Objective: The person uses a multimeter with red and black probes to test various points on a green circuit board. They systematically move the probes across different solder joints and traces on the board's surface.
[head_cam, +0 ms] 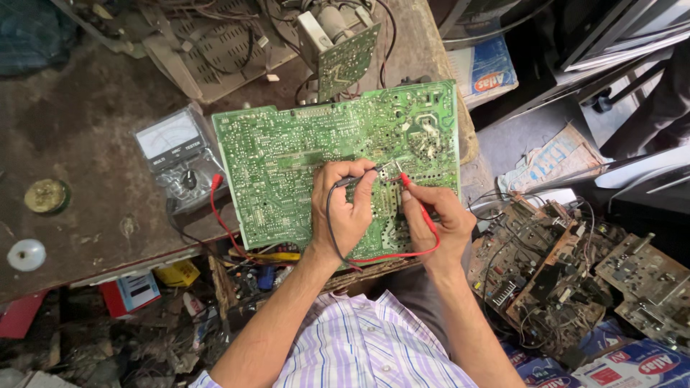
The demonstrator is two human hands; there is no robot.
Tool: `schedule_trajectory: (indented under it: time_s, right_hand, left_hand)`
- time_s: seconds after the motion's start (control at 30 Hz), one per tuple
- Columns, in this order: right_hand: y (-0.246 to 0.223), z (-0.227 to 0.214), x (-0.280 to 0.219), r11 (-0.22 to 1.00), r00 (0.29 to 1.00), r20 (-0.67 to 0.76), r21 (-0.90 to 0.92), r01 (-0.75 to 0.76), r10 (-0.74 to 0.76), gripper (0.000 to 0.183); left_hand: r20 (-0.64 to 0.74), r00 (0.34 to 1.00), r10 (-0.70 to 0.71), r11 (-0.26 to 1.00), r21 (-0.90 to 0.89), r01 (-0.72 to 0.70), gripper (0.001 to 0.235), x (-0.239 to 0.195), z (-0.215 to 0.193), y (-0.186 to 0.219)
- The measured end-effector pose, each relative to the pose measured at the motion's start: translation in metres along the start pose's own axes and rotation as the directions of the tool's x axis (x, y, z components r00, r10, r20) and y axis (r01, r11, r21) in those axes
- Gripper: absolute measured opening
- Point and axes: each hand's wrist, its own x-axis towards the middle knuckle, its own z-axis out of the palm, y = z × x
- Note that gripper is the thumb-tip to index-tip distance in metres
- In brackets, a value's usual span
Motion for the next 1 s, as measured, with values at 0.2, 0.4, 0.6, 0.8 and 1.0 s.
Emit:
schedule_trajectory:
  time_s: [0.2,0.4,0.6,0.8,1.0]
  right_hand:
    - [-0.0019,-0.0021,0.0022,1.0,1.0,0.025,-0.027,0.0,0.0,0.012]
    - [-0.0027,-0.0001,0.0016,0.998,0.999,0.02,-0.05,0.028,-0.027,0.012]
    - [-0.0018,-0.0006,0.001,0.996,0.998,0.037,-0.073,0.056,-0.054,0.012]
    - [0.0026,-0.0017,0.001,0.99,0.994,0.041,-0.087,0.108,-0.105,0.013]
    - [0.0038,-0.0025,-0.0036,0.997,0.998,0.054,-0.071,0.025,-0.021,0.013]
  left_hand:
    - [0.002,1.0,0.005,1.0,-0.003,-0.005,0.019,0.0,0.0,-0.0006]
    - [0.001,1.0,0.018,1.0,-0.004,-0.018,0.02,0.0,-0.0007,0.0003]
    - [-0.006,1.0,0.03,0.999,-0.01,-0.03,0.02,0.0008,-0.0012,0.001]
    - [-0.02,0.999,0.046,0.999,-0.015,-0.046,0.019,0.0011,-0.0013,0.0007]
    - [-0.033,0.996,0.088,0.996,-0.017,-0.088,0.019,0.0006,-0.0005,-0.0016]
